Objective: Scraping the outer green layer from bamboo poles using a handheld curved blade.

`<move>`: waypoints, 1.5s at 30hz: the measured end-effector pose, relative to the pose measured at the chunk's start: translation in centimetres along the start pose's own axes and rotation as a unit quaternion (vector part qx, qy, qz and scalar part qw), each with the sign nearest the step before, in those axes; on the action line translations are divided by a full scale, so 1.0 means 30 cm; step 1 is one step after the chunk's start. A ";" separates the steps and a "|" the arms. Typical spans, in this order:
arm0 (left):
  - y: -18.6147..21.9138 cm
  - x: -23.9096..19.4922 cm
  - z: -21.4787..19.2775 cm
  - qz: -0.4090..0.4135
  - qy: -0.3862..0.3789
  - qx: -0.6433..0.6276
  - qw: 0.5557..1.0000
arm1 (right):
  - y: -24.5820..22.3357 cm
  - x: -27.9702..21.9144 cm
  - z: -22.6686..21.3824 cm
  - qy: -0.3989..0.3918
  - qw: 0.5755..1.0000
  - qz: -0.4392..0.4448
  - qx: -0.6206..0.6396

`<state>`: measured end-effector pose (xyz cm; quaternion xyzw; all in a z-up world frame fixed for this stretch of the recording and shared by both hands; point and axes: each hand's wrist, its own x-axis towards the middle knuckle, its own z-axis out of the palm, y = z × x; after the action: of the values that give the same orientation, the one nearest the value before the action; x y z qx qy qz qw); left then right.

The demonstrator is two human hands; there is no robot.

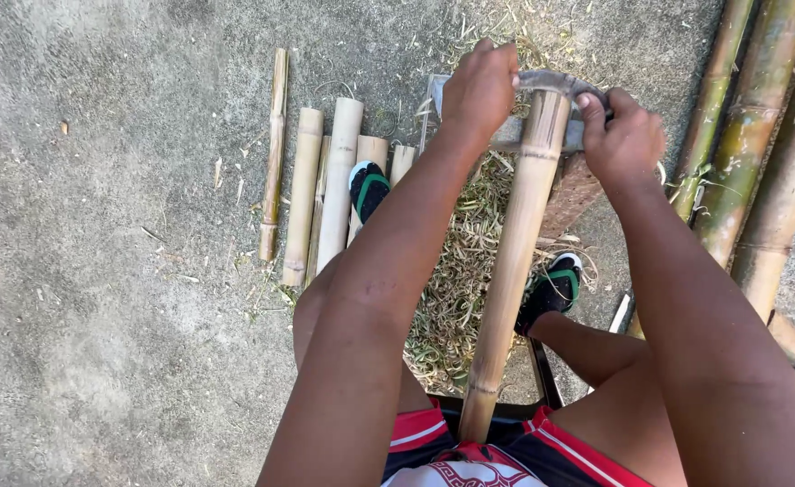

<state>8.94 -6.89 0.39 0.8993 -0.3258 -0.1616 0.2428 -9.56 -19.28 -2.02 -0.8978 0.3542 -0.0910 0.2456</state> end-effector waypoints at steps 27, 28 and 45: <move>-0.048 -0.364 -0.041 0.020 -0.080 0.003 0.997 | -0.037 -0.310 -0.062 -0.139 0.988 0.061 0.019; -0.040 -0.340 -0.032 0.019 -0.086 0.003 0.996 | -0.026 -0.289 -0.046 -0.142 0.988 0.065 0.018; -0.045 0.046 0.039 -0.011 -0.005 -0.018 1.000 | -0.019 0.054 -0.038 -0.055 0.996 0.032 -0.062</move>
<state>10.11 -7.29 -1.51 0.8976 -0.3142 -0.1746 0.2553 -8.42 -20.44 -0.76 -0.9030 0.3737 -0.0113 0.2118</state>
